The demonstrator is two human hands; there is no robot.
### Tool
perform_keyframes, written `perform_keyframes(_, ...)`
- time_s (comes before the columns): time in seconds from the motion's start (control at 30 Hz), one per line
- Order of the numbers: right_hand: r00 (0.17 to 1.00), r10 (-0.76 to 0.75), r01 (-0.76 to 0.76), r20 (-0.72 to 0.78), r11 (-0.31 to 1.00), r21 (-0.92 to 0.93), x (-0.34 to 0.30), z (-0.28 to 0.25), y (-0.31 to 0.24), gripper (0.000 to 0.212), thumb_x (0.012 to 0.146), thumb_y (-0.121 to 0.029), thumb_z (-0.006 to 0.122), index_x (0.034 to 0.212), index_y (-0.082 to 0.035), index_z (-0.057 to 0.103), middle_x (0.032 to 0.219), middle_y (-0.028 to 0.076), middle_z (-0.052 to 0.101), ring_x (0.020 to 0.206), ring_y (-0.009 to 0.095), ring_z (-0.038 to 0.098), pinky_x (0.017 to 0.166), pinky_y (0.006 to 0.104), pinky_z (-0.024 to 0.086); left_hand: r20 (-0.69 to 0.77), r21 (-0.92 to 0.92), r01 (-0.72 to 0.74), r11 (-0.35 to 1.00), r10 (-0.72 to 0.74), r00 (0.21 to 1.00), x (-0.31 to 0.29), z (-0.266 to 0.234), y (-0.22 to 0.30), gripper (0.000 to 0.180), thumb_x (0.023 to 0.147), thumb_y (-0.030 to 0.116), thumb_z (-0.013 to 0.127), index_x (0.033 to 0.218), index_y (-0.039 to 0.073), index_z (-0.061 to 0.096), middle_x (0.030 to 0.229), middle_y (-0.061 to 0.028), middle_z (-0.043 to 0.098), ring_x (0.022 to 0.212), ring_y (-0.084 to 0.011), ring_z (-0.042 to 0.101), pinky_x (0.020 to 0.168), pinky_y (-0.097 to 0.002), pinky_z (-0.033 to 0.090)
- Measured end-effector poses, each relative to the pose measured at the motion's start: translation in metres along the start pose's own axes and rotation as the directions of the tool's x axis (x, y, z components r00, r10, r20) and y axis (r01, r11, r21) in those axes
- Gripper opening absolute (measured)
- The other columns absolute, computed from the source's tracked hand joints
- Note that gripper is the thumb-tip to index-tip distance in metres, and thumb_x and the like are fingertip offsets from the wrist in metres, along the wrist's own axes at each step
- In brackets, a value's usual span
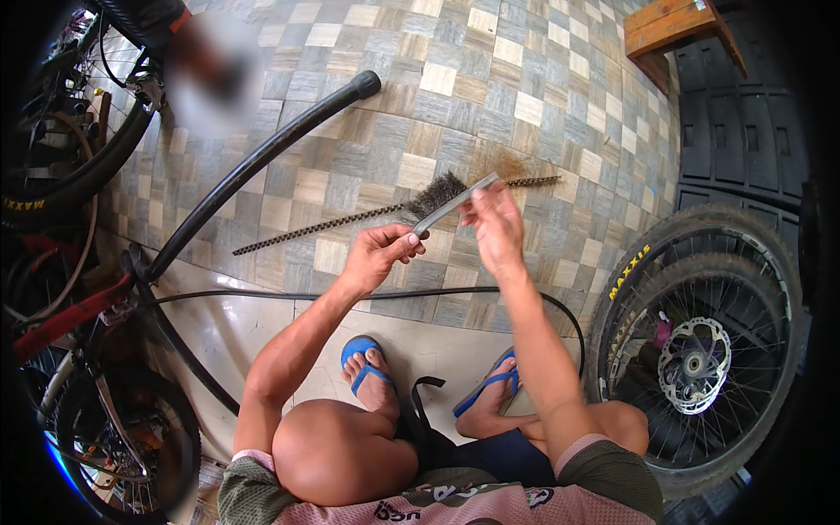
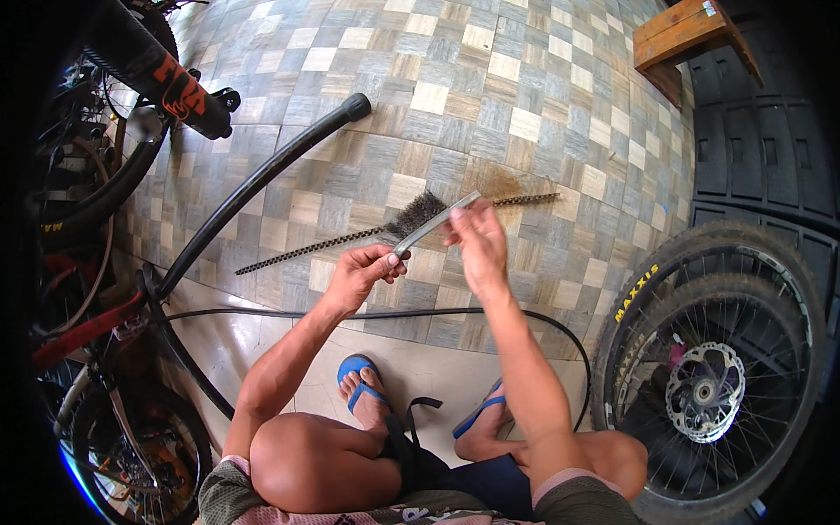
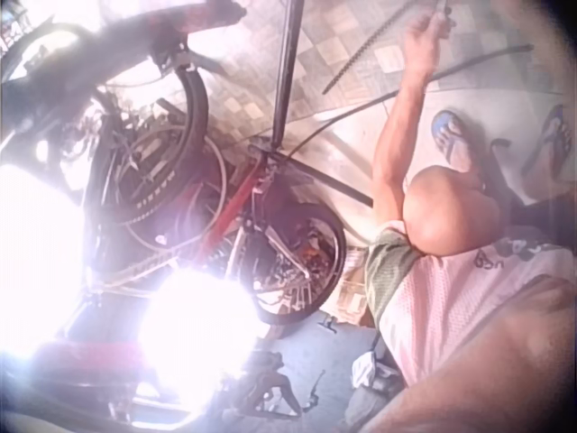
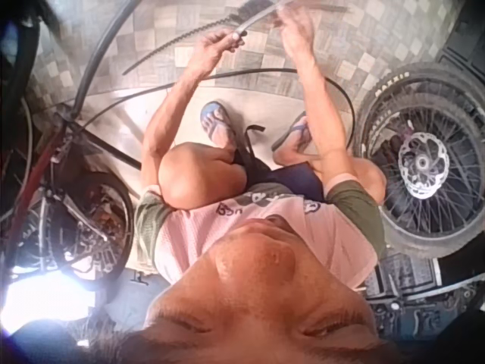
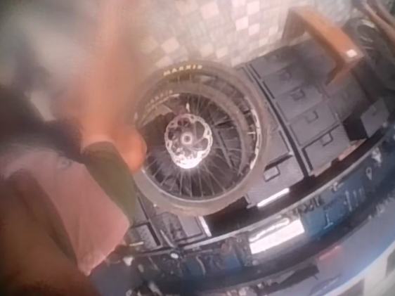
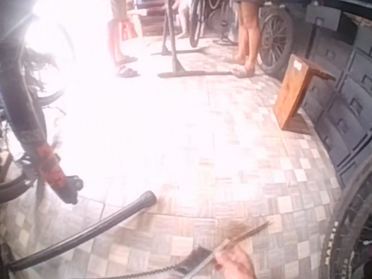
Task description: The person sits on the floor and scrubs a bicycle chain with a brush, then moves to a workbench to dip the brush into a container of liquid. The chain is handled and scrubbed repeatedly on the floor before the person stands and prepares cleaning supplies.
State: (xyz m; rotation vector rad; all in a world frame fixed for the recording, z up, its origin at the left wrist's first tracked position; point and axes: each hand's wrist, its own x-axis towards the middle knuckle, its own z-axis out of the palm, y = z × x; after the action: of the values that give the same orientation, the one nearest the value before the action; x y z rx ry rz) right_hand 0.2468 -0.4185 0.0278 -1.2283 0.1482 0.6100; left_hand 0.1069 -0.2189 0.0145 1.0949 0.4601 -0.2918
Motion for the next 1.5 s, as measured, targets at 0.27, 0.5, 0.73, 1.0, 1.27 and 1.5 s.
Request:
perform_keyframes(0.27,0.999,0.047,-0.048,-0.013,0.993,-0.106,-0.015,0.02,0.039,0.024,0.107,-0.025,0.072,0.116,-0.006,0.062,0.096,0.001,0.069,0.084,0.012,0.068,0.071,0.0289,0.056,-0.086,0.35,-0.119,0.929,0.159,0.984,0.01,0.017,-0.013,0.029,0.101,0.033,0.078,0.111,0.006,0.08,0.098,-0.0055,0.079,0.088,-0.0158,0.068,0.074,-0.0332,0.055)
perform_keyframes(0.5,0.909,-0.376,0.308,0.181,0.313,-0.899,0.016,-0.014,-0.008,0.019,0.106,-0.019,0.068,0.122,-0.009,0.071,0.103,0.006,0.066,0.098,0.02,0.064,0.08,0.0398,0.054,-0.003,0.979,-0.124,0.16,0.623,0.782,0.019,-0.049,-0.017,0.043,0.093,0.026,0.082,0.131,0.014,0.068,0.126,-0.0093,0.064,0.123,-0.0343,0.055,0.107,-0.0518,0.039)
perform_keyframes(0.73,0.85,-0.095,0.507,0.517,-0.114,-0.854,0.027,0.007,0.048,0.029,0.105,-0.005,0.061,0.131,-0.01,0.073,0.114,0.01,0.065,0.105,0.025,0.06,0.09,0.0375,0.053,-0.045,0.997,-0.005,0.079,0.617,0.785,0.028,-0.062,-0.056,0.029,0.094,0.029,0.079,0.117,0.015,0.069,0.121,-0.0082,0.064,0.12,-0.0333,0.056,0.104,-0.0521,0.038)
perform_keyframes(1.0,0.992,0.108,0.048,0.065,0.15,-0.988,0.056,-0.089,-0.03,0.044,0.115,-0.044,0.044,0.121,-0.011,0.073,0.116,0.012,0.066,0.11,0.024,0.059,0.106,0.0431,0.048,-0.034,0.996,-0.02,0.082,0.604,0.796,0.03,-0.066,-0.056,0.021,0.095,0.028,0.078,0.108,0.015,0.069,0.112,-0.0056,0.065,0.107,-0.0314,0.058,0.095,-0.0494,0.04)
perform_keyframes(1.27,0.995,-0.029,-0.067,-0.091,0.464,-0.883,0.06,-0.055,-0.03,0.033,0.113,-0.035,0.052,0.123,-0.011,0.074,0.11,0.008,0.066,0.106,0.027,0.06,0.102,0.0462,0.047,-0.001,0.997,-0.049,0.066,0.608,0.794,0.03,-0.062,-0.046,0.018,0.094,0.026,0.077,0.105,0.015,0.069,0.11,-0.0054,0.066,0.105,-0.0313,0.058,0.094,-0.0483,0.04)
perform_keyframes(1.5,0.996,0.036,0.065,0.078,0.273,-0.96,0.038,-0.037,0.014,0.025,0.114,-0.027,0.053,0.125,-0.017,0.073,0.112,0.005,0.067,0.108,0.027,0.059,0.1,0.0439,0.049,-0.006,0.998,-0.039,0.059,0.617,0.787,0.029,-0.063,-0.049,0.018,0.094,0.026,0.078,0.105,0.015,0.069,0.11,-0.0056,0.066,0.104,-0.0311,0.059,0.094,-0.0481,0.04)
